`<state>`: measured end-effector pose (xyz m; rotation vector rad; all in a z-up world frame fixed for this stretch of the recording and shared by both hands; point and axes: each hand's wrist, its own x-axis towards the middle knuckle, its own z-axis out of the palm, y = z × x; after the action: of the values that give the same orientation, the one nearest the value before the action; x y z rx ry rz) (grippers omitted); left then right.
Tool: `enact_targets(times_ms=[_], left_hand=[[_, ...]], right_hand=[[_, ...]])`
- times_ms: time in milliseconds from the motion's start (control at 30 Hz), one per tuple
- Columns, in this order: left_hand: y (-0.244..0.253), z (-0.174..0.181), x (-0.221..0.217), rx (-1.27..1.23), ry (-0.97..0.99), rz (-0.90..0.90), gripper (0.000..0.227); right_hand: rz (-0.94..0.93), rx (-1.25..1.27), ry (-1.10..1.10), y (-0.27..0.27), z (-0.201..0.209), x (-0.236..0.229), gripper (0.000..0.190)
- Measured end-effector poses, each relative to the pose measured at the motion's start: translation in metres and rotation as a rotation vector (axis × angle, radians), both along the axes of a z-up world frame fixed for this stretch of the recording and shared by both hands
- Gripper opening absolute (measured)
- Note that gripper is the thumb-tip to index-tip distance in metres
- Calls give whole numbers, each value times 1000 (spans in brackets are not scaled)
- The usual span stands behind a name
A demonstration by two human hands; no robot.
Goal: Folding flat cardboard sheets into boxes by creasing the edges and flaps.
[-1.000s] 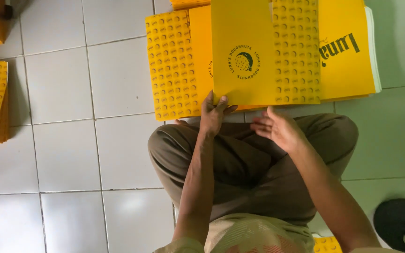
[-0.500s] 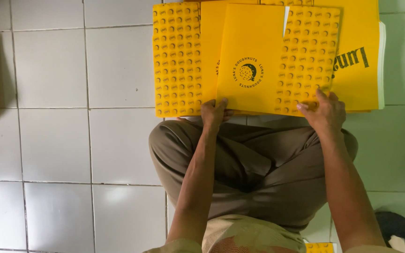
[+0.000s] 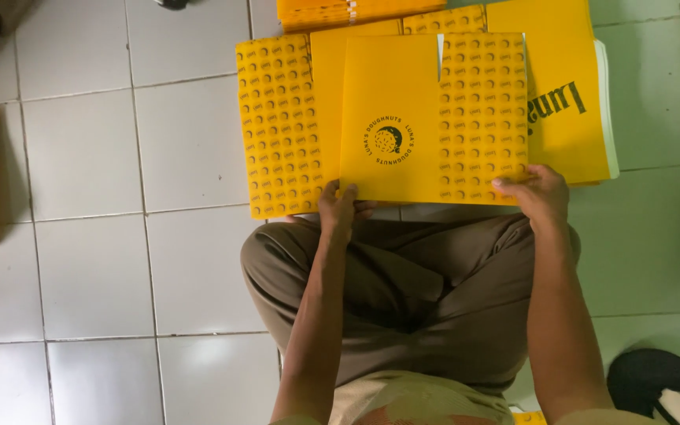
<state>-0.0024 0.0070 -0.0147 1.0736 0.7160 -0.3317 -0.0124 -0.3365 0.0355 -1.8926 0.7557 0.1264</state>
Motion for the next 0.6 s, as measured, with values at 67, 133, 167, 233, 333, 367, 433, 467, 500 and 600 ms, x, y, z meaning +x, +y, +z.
enact_targets(times_ms=[67, 133, 167, 233, 333, 367, 433, 467, 500, 600], left_hand=[[0, 10, -2, -29, -52, -45, 42], [0, 20, -5, -55, -98, -85, 38], [-1, 25, -7, -28, -155, -163, 38], [-1, 32, -9, -1, -220, -238, 38], [-3, 51, -5, -40, -332, -261, 28], [-5, 65, 1, -33, -404, -283, 27], [-3, 89, 25, -26, -481, -302, 27], [0, 99, 44, 39, -574, -304, 27], [3, 109, 61, 100, -659, -307, 28], [26, 141, 150, 250, -960, -248, 33]], right_hand=[[-28, 51, -133, -11, -6, -8, 48], [-50, 104, -260, -16, -4, -17, 44], [-65, 88, -329, -16, 1, -22, 42], [-77, 72, -405, -16, 13, -32, 41], [-140, 62, -481, -23, 26, -40, 40], [-155, 97, -586, -27, 28, -39, 36], [-166, 132, -695, -30, 36, -20, 32], [-145, 146, -802, -29, 42, -2, 32], [-126, 156, -901, -30, 49, 13, 32], [66, 227, -1104, -22, 63, 117, 39]])
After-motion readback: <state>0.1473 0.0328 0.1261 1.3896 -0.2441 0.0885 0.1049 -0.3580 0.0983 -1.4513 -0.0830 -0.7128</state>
